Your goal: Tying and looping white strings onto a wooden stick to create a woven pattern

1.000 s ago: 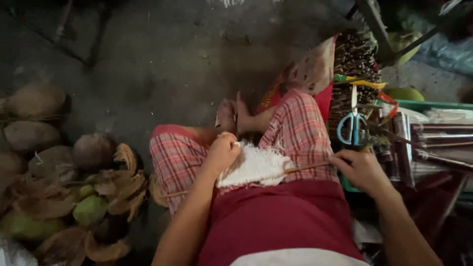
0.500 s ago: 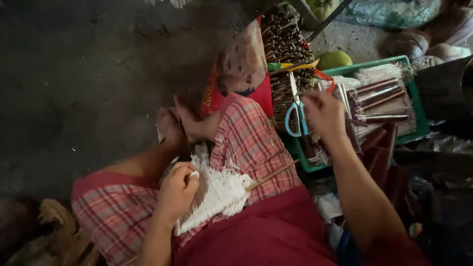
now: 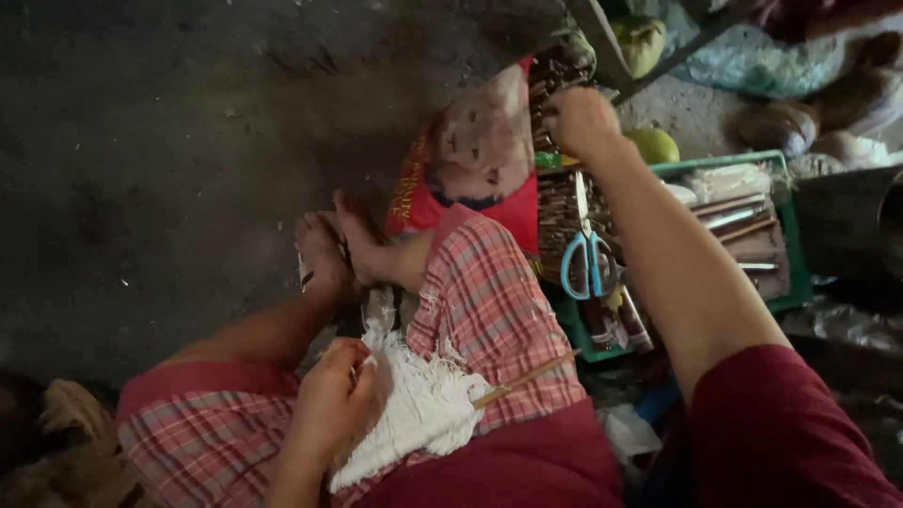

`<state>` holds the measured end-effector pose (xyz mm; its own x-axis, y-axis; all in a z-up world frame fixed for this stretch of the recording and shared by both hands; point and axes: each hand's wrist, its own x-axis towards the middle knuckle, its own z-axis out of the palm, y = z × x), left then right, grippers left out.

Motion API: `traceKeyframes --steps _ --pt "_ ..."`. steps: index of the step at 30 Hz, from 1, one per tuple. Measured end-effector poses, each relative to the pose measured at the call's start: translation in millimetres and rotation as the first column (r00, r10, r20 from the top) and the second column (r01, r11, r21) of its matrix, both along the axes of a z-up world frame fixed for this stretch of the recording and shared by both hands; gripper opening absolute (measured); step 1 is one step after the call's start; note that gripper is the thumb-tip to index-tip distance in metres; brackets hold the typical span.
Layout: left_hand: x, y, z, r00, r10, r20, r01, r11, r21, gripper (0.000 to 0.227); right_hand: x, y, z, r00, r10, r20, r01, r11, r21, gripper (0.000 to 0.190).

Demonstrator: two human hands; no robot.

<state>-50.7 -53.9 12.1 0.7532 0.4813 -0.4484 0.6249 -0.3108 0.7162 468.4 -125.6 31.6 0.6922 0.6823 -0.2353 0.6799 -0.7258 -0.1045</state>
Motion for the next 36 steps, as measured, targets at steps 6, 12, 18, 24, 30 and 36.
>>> traceKeyframes --steps 6,12,18,24,30,36 --pt "-0.8 -0.7 11.7 1.000 -0.029 0.004 0.029 0.999 -0.030 0.016 9.4 -1.0 -41.3 0.994 0.038 0.105 -0.036 0.999 -0.026 0.030" --pt "8.6 1.4 36.6 1.000 0.005 -0.014 -0.007 0.994 -0.112 0.014 8.2 5.1 -33.6 0.994 -0.094 0.059 0.102 0.983 -0.151 0.020" --pt "15.1 5.5 55.2 0.997 0.033 -0.066 -0.041 0.992 -0.116 0.017 5.0 -8.5 -40.0 0.984 0.134 0.120 -0.114 0.981 -0.159 0.026" --pt "5.2 -0.8 11.5 0.990 0.048 0.133 -0.057 0.997 0.060 0.012 -13.7 0.4 -12.0 0.981 0.110 0.157 -0.056 0.948 -0.312 0.032" --pt "2.4 6.7 -2.7 0.985 0.036 0.170 -0.044 0.998 0.041 0.016 24.5 -56.4 44.9 0.916 0.075 0.393 0.027 0.968 -0.248 0.021" --pt "9.5 14.7 -49.8 0.920 0.189 0.342 -0.253 0.955 0.154 0.023 -0.4 -187.8 167.5 0.966 -0.210 -0.150 0.243 0.536 0.809 0.023"
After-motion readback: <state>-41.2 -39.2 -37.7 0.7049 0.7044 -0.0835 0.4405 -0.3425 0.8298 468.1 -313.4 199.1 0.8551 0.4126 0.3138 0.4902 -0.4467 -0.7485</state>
